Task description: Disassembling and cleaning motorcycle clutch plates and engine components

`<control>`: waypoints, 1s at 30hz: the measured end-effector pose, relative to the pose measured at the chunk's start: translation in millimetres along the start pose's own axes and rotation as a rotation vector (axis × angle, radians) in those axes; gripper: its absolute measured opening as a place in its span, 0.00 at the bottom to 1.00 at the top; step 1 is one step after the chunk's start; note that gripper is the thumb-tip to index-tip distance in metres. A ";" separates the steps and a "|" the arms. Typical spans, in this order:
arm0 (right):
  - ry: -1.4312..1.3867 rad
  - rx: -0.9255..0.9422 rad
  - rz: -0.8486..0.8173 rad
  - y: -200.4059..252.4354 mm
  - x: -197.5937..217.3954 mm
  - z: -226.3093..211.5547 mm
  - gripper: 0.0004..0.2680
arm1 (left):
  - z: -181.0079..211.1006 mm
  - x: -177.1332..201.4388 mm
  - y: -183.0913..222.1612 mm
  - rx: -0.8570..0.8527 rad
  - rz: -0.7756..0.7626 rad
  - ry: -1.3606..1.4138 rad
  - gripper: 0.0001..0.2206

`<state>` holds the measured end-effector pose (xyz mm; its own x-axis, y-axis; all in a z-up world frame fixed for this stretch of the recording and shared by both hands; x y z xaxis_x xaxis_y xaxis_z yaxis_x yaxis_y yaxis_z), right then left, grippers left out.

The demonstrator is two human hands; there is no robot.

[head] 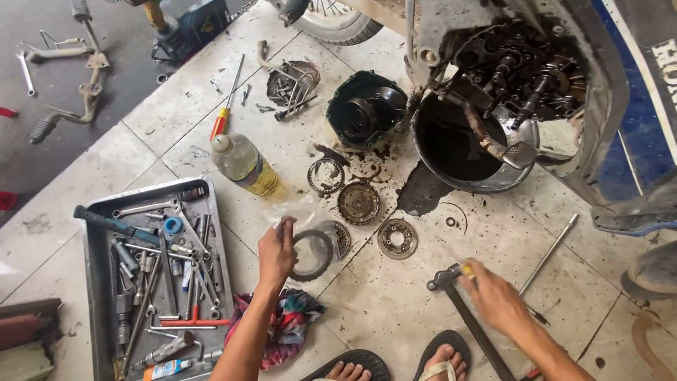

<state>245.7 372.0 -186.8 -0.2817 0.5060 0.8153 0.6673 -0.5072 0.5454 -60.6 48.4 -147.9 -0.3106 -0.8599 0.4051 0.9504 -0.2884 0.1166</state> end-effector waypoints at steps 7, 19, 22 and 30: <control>0.102 0.378 0.110 48.8 18.7 -117.5 0.20 | 24.8 -5.0 -3.0 -0.365 0.000 -0.315 0.20; 0.115 0.746 0.572 57.5 31.1 -161.7 0.16 | 65.5 3.6 13.2 -0.567 -0.235 -0.371 0.15; 0.184 0.763 0.635 55.6 29.9 -156.7 0.19 | 75.4 5.8 15.1 -0.695 -0.217 -0.365 0.14; 0.543 0.366 0.407 29.6 12.3 -13.0 0.24 | 134.0 65.8 31.9 -0.703 0.054 -0.222 0.13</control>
<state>253.1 354.2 -158.1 -0.2005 -0.1322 0.9707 0.9499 -0.2689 0.1595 -48.5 39.1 4.0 -0.1820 -0.7967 0.5763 0.7065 -0.5136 -0.4869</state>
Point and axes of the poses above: each hand's wrist, its own y-axis away from the middle knuckle, its own x-axis out of the back of the hand, z = x × y, the point moved 4 cm from there along -y, towards the middle knuckle, and after that the axes turned 4 degrees about y, right-handed, at the moved point
